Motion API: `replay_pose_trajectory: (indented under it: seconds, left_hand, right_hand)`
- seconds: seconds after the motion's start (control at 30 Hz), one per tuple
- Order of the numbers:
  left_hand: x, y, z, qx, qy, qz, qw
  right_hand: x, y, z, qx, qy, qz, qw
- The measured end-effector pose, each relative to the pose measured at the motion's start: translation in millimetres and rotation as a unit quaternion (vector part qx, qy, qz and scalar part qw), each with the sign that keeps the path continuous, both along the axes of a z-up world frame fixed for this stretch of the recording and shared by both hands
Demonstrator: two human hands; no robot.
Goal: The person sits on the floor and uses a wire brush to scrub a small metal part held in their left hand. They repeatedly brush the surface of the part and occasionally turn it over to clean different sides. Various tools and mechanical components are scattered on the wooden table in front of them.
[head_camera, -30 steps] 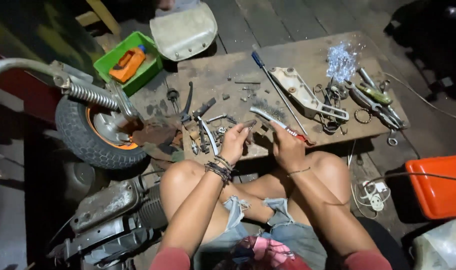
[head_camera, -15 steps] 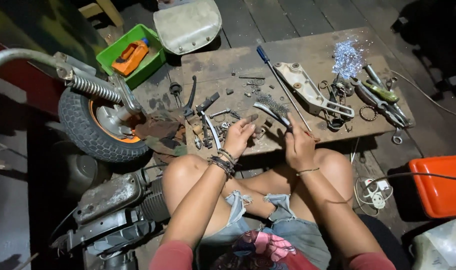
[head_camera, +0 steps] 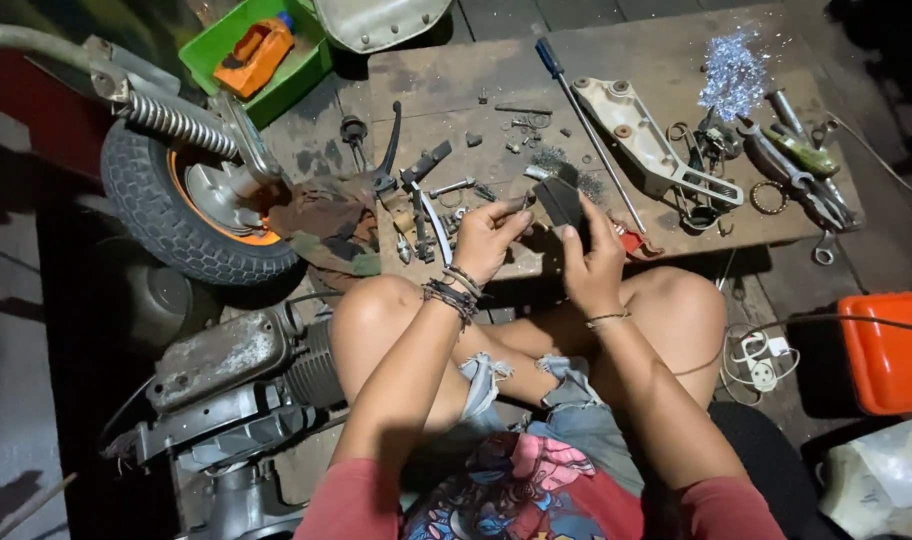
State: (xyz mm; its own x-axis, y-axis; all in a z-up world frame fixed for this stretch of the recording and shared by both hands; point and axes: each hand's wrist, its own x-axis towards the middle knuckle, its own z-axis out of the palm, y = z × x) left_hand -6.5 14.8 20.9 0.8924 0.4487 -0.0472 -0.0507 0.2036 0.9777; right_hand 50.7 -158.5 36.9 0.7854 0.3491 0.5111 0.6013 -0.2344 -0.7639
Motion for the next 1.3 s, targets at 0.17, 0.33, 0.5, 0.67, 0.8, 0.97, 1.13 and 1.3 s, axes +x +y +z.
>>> replay_pose_trajectory:
  seconds: [0.17, 0.33, 0.5, 0.67, 0.8, 0.97, 1.13, 1.3]
  left_hand:
    - [-11.9, -3.1, 20.1, 0.086, 0.039, -0.038, 0.995]
    - [-3.7, -6.1, -2.4, 0.134, 0.063, -0.062, 0.987]
    - [-13.2, -11.7, 6.4, 0.158, 0.076, -0.053, 0.983]
    - [-8.2, -17.4, 5.1, 0.134, 0.035, -0.048, 0.989]
    - [-9.8, -13.8, 2.4, 0.113, 0.016, -0.049, 0.992]
    - [-13.5, -10.9, 13.5, 0.133, 0.023, -0.029, 0.990]
    - [-9.9, -13.4, -10.4, 0.142, -0.004, -0.032, 0.989]
    - [-13.6, -15.8, 20.2, 0.110, -0.014, -0.037, 0.993]
  right_hand:
    - [-9.0, 2.2, 15.7, -0.058, -0.075, 0.012, 0.995]
    - [-8.0, -2.3, 17.8, -0.100, -0.141, -0.007, 0.985]
    - [1.2, -17.3, -1.0, -0.127, -0.192, 0.013, 0.973]
    - [1.2, -20.0, -16.7, -0.144, -0.243, -0.011, 0.959]
    - [-1.1, -13.8, -13.9, -0.125, -0.254, -0.011, 0.959]
    - [-3.1, -3.7, -13.7, -0.096, -0.263, -0.020, 0.960]
    - [-4.9, 0.3, -8.6, -0.085, -0.262, -0.022, 0.961]
    - [-5.0, -2.9, -10.7, -0.073, -0.240, -0.023, 0.968]
